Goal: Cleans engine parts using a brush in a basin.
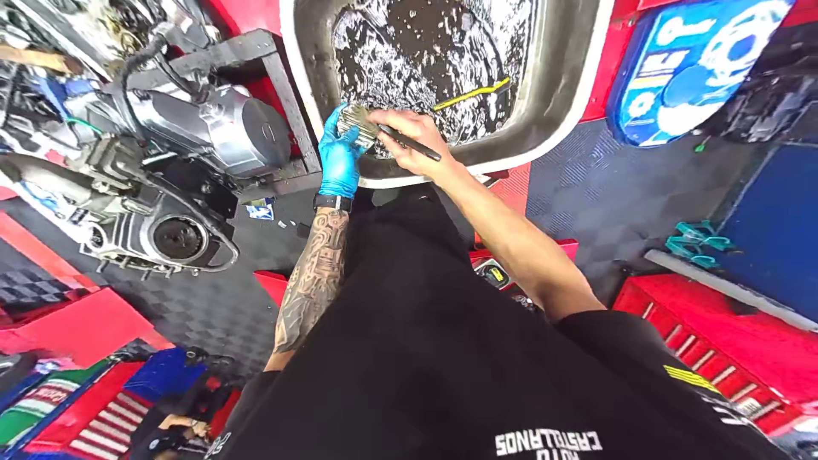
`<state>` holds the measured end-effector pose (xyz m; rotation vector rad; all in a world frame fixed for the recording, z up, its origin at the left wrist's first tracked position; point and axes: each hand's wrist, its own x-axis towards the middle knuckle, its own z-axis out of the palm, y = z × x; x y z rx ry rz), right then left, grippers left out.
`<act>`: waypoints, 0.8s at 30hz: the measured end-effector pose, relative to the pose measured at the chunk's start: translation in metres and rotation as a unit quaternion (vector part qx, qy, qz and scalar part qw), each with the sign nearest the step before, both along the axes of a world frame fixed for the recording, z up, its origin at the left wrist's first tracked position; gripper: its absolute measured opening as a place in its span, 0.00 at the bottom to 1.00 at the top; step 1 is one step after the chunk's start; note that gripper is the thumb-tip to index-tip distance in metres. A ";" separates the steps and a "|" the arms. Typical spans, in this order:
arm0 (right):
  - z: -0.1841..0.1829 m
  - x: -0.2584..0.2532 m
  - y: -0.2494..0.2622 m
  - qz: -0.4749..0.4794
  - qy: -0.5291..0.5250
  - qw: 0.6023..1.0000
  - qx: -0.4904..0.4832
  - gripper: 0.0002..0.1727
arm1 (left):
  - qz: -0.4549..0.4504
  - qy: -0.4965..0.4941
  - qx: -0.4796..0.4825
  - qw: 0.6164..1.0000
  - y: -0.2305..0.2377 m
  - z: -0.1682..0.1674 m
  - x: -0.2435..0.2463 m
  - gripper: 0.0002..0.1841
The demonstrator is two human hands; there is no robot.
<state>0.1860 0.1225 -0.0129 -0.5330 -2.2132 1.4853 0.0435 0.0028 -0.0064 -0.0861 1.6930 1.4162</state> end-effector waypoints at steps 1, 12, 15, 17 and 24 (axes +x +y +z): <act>-0.005 0.005 0.002 0.000 -0.017 1.000 0.000 0.18 | -0.007 0.007 -0.004 1.000 0.000 0.000 0.000 0.28; -0.013 0.019 0.011 0.027 -0.086 0.995 0.031 0.18 | -0.055 0.058 -0.037 0.996 -0.006 0.001 -0.005 0.25; 0.010 0.006 0.005 -0.009 -0.047 0.999 0.026 0.17 | -0.098 0.103 -0.053 0.988 -0.009 0.000 -0.003 0.22; 0.023 -0.011 -0.010 -0.008 0.017 1.000 0.006 0.18 | -0.142 0.146 -0.058 0.977 -0.009 0.003 0.002 0.22; 0.022 -0.008 -0.011 -0.001 -0.090 0.996 0.014 0.17 | -0.173 0.199 -0.059 0.963 -0.017 0.000 0.010 0.21</act>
